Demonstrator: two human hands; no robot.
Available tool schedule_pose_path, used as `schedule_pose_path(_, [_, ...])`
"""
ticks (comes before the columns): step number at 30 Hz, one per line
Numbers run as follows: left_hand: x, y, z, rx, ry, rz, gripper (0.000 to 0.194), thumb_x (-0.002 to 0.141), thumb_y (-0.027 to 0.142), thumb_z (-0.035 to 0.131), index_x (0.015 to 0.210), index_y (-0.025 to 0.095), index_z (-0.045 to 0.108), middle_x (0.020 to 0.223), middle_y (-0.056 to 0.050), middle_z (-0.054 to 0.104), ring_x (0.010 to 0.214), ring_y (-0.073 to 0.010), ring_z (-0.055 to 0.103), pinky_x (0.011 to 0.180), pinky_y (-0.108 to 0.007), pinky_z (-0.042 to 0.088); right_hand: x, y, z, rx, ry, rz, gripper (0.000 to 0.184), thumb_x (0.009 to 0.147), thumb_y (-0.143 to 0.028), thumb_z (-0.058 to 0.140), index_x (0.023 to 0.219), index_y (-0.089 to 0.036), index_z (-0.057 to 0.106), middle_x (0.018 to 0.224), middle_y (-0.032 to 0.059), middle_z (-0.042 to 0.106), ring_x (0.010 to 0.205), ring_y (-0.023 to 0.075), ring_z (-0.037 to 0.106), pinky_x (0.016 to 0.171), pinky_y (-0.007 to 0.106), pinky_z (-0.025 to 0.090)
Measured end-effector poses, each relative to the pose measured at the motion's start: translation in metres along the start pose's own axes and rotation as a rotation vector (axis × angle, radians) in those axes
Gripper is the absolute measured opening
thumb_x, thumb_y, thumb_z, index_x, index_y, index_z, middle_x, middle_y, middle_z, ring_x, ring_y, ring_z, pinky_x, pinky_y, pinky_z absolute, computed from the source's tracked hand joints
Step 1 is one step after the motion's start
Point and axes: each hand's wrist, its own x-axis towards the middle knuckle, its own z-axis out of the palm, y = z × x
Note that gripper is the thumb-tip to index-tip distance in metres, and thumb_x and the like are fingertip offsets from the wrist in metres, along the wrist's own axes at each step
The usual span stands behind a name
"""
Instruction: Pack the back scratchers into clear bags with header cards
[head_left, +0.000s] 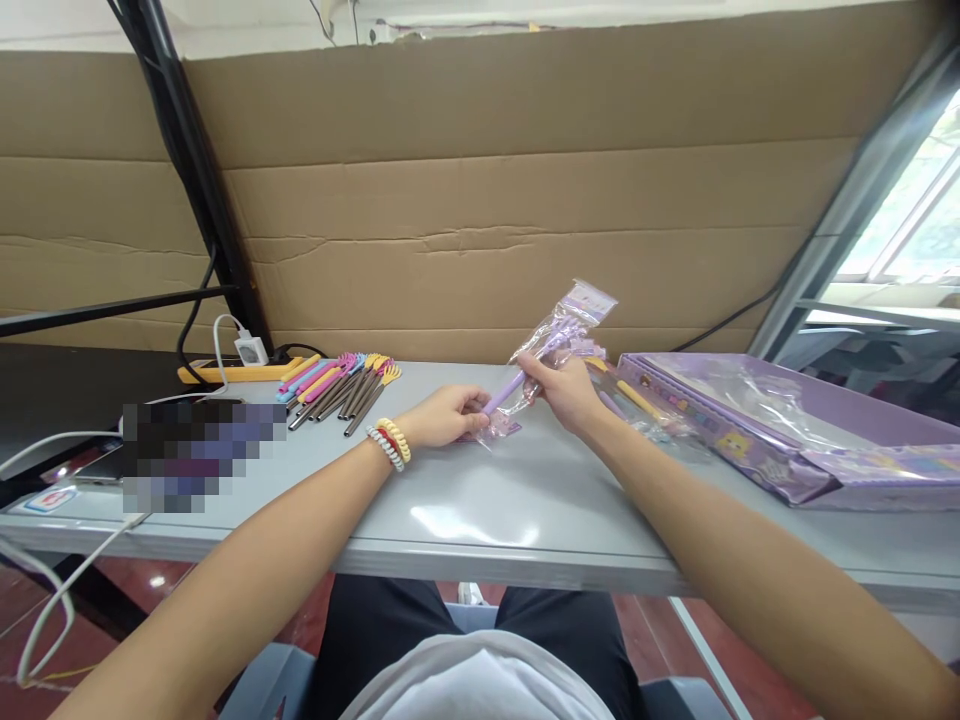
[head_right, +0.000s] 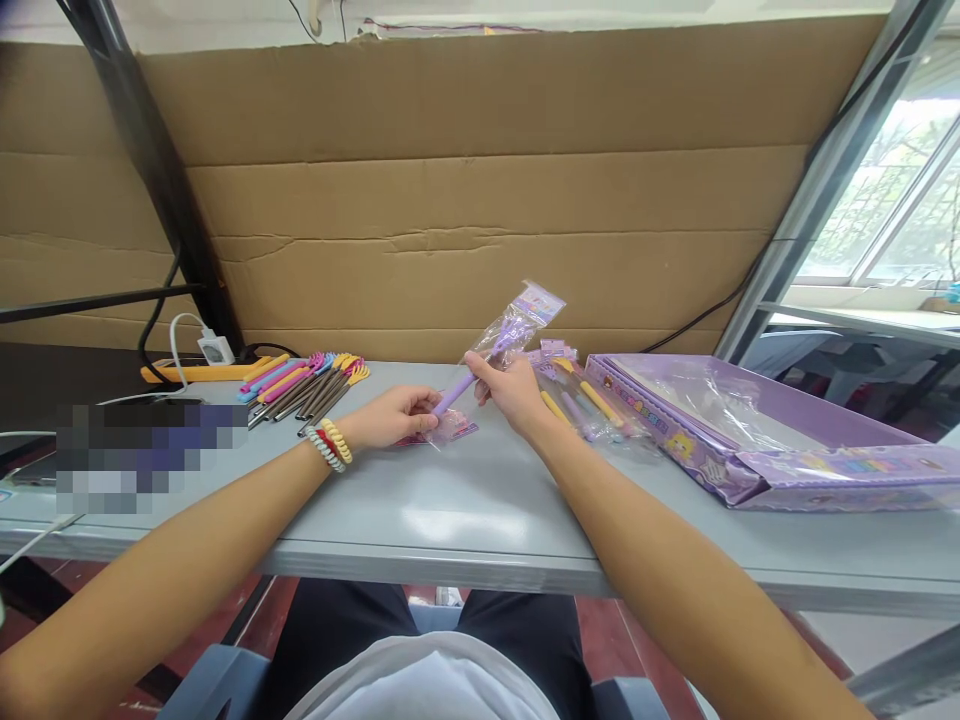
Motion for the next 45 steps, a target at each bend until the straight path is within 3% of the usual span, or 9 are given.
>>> schedule_pose_path(5, [0.006,0.001,0.000,-0.118,0.281,0.000,0.017,0.074,0.017,0.061,0.089,0.012,0.055,0.082,-0.004,0.063,0.070,-0.0120,0.059,0.064,-0.026,0.048,-0.002,-0.001,-0.001,-0.144,0.254,-0.185,0.048,0.068,-0.055,0.066,0.091,-0.021,0.042,0.072,-0.0011,0.056,0.049,0.0098,0.049,0.044,0.024,0.040])
schedule_pose_path(9, [0.008,0.001,-0.002,-0.292,0.367,-0.007,0.020,0.074,0.015,0.064,0.089,0.012,0.052,0.076,-0.003,0.063,0.069,-0.0119,0.061,0.068,-0.029,0.050,-0.014,-0.001,0.008,-0.447,-0.090,-0.414,0.027,0.077,-0.044,0.059,0.082,-0.020,0.047,0.079,0.0014,0.057,0.060,0.0100,0.050,0.055,0.024,0.039])
schedule_pose_path(11, [0.008,0.002,-0.002,-0.311,0.374,-0.015,0.022,0.072,0.015,0.067,0.088,0.012,0.052,0.073,-0.002,0.062,0.067,-0.0120,0.061,0.065,-0.028,0.050,-0.017,0.001,0.014,-0.584,-0.307,-0.477,0.024,0.079,-0.041,0.057,0.074,-0.019,0.051,0.078,0.0029,0.057,0.063,0.0107,0.050,0.058,0.024,0.038])
schedule_pose_path(13, [0.007,0.004,-0.002,-0.309,0.361,-0.030,0.024,0.070,0.016,0.069,0.086,0.012,0.052,0.071,-0.001,0.062,0.064,-0.0117,0.060,0.061,-0.026,0.050,-0.018,0.003,0.017,-0.680,-0.393,-0.503,0.024,0.080,-0.039,0.056,0.069,-0.017,0.055,0.075,0.0032,0.057,0.063,0.0109,0.048,0.059,0.023,0.036])
schedule_pose_path(21, [0.001,0.013,0.005,-0.296,0.257,-0.139,0.025,0.069,0.020,0.072,0.083,0.012,0.052,0.061,0.001,0.059,0.051,-0.0098,0.056,0.047,-0.021,0.044,-0.018,0.006,0.017,-0.759,-0.377,-0.401,0.022,0.074,-0.027,0.055,0.056,-0.015,0.049,0.052,-0.0028,0.050,0.050,0.0069,0.038,0.050,0.021,0.026])
schedule_pose_path(26, [0.003,0.008,0.007,-0.358,0.200,-0.121,0.023,0.075,0.025,0.068,0.085,0.014,0.051,0.062,0.002,0.059,0.046,-0.0063,0.051,0.044,-0.019,0.039,-0.023,0.006,0.024,-0.858,-0.397,-0.392,0.035,0.072,-0.046,0.060,0.057,-0.016,0.049,0.053,-0.0016,0.051,0.050,0.0081,0.040,0.050,0.022,0.026])
schedule_pose_path(31, [0.005,0.006,0.011,-0.357,0.283,-0.145,0.024,0.079,0.023,0.064,0.091,0.016,0.045,0.058,0.006,0.054,0.044,-0.0055,0.049,0.044,-0.017,0.039,-0.028,0.003,0.034,-1.120,-0.335,-0.376,0.044,0.074,-0.060,0.054,0.064,-0.017,0.054,0.064,0.0048,0.058,0.058,0.0134,0.050,0.054,0.024,0.028])
schedule_pose_path(36, [0.006,0.006,0.013,-0.328,0.280,-0.167,0.024,0.081,0.021,0.060,0.096,0.017,0.041,0.061,0.004,0.056,0.043,-0.0082,0.052,0.043,-0.020,0.042,-0.031,0.000,0.037,-1.247,-0.288,-0.388,0.031,0.079,-0.044,0.052,0.068,-0.016,0.058,0.073,0.0084,0.062,0.063,0.0149,0.053,0.057,0.025,0.030])
schedule_pose_path(45, [0.000,0.019,0.009,-0.313,0.274,-0.187,0.029,0.076,0.020,0.063,0.096,0.017,0.042,0.066,0.001,0.060,0.051,-0.0117,0.059,0.047,-0.022,0.047,-0.026,0.002,0.028,-1.061,-0.303,-0.558,0.019,0.075,-0.027,0.048,0.058,-0.017,0.049,0.057,0.0017,0.052,0.053,0.0101,0.039,0.054,0.023,0.026])
